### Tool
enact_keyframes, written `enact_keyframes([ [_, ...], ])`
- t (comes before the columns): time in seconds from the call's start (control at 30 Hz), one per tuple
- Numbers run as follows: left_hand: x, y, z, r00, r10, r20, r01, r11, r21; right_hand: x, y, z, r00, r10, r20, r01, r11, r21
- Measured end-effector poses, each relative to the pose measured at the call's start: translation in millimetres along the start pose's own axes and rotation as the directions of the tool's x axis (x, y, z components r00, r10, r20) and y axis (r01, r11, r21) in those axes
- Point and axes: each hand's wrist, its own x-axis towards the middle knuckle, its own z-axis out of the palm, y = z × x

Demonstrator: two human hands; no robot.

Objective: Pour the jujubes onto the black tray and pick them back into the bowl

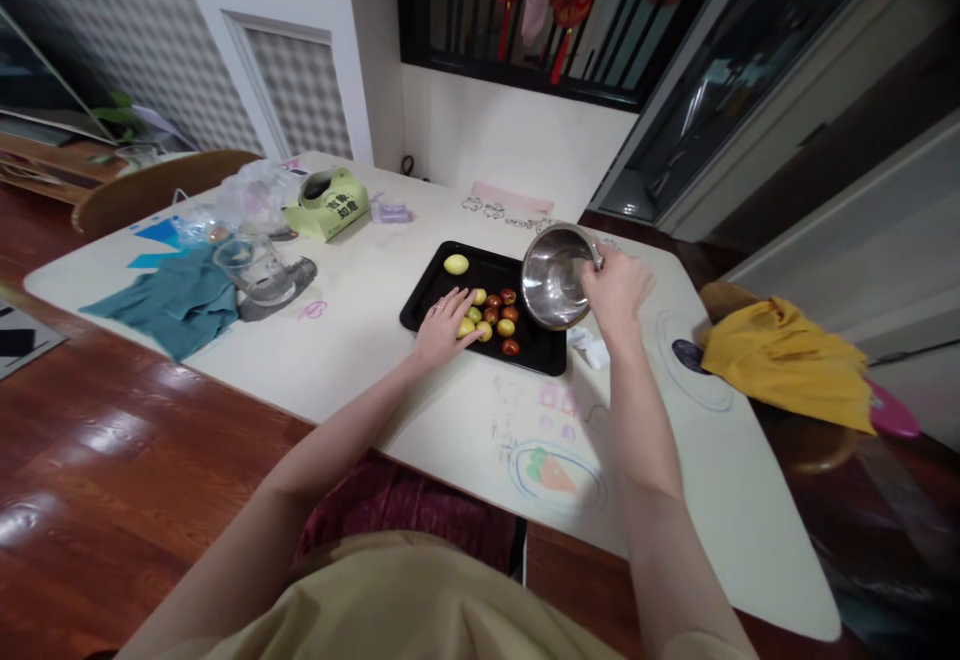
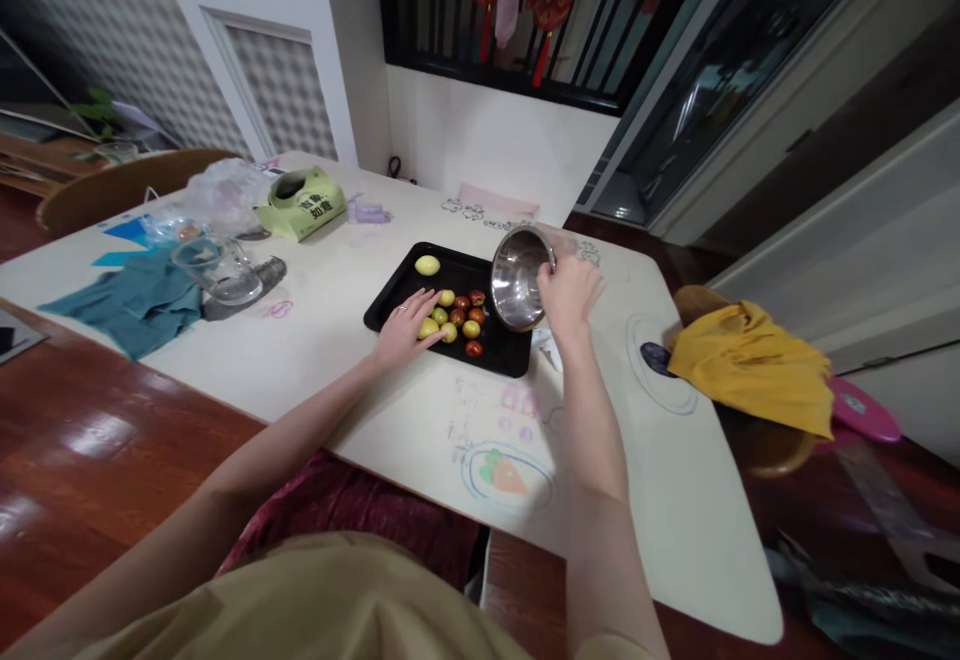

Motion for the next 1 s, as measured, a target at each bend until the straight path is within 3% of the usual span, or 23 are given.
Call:
enact_keyframes([
  [0.13, -1, 2, -5, 0.999, -0.016, -0.032, 0.012, 0.994, -0.11, 3, 15, -6, 0.998, 0.021, -0.053, -0.017, 0.998, 0.06],
  [0.23, -2, 0, -11, 0.994, -0.063, -0.09, 0.039, 0.968, -0.246, 2, 21, -5, 1.0, -0.015, -0.004, 0.015, 0.972, 0.233],
  [0.33, -4, -4, -19, 0.975, -0.126, -0.183, 0.056, 0.936, -0.348, -7, 15, -1, 0.978, -0.128, 0.163, 0.016, 0.829, 0.56],
  [0.4, -9, -7, -27, 0.957, -0.141, -0.252, 0.03, 0.916, -0.399, -17, 4, 2, 0.905, -0.282, 0.318, -0.044, 0.681, 0.731],
  [0.5, -24, -9, -44, 0.935, -0.124, -0.333, -0.054, 0.877, -0.477, -33, -14, 10, 0.711, -0.519, 0.475, -0.142, 0.555, 0.82],
  [0.67, -60, -11, -65, 0.926, -0.026, -0.377, -0.202, 0.809, -0.552, -57, -30, 30, 0.358, -0.691, 0.629, -0.256, 0.575, 0.777],
  [0.77, -74, -10, -66, 0.94, 0.095, -0.327, -0.273, 0.783, -0.559, -74, -31, 41, 0.211, -0.743, 0.635, -0.274, 0.579, 0.768],
  [0.83, -78, -8, -65, 0.94, 0.181, -0.288, -0.319, 0.765, -0.56, -84, -30, 46, 0.163, -0.765, 0.623, -0.273, 0.572, 0.774],
  [0.9, -79, -4, -64, 0.935, 0.237, -0.265, -0.349, 0.754, -0.556, -90, -27, 50, 0.15, -0.767, 0.624, -0.258, 0.578, 0.774],
  [1.0, -78, -1, -65, 0.928, 0.28, -0.246, -0.371, 0.749, -0.548, -87, -17, 55, 0.218, -0.729, 0.648, -0.202, 0.616, 0.761],
])
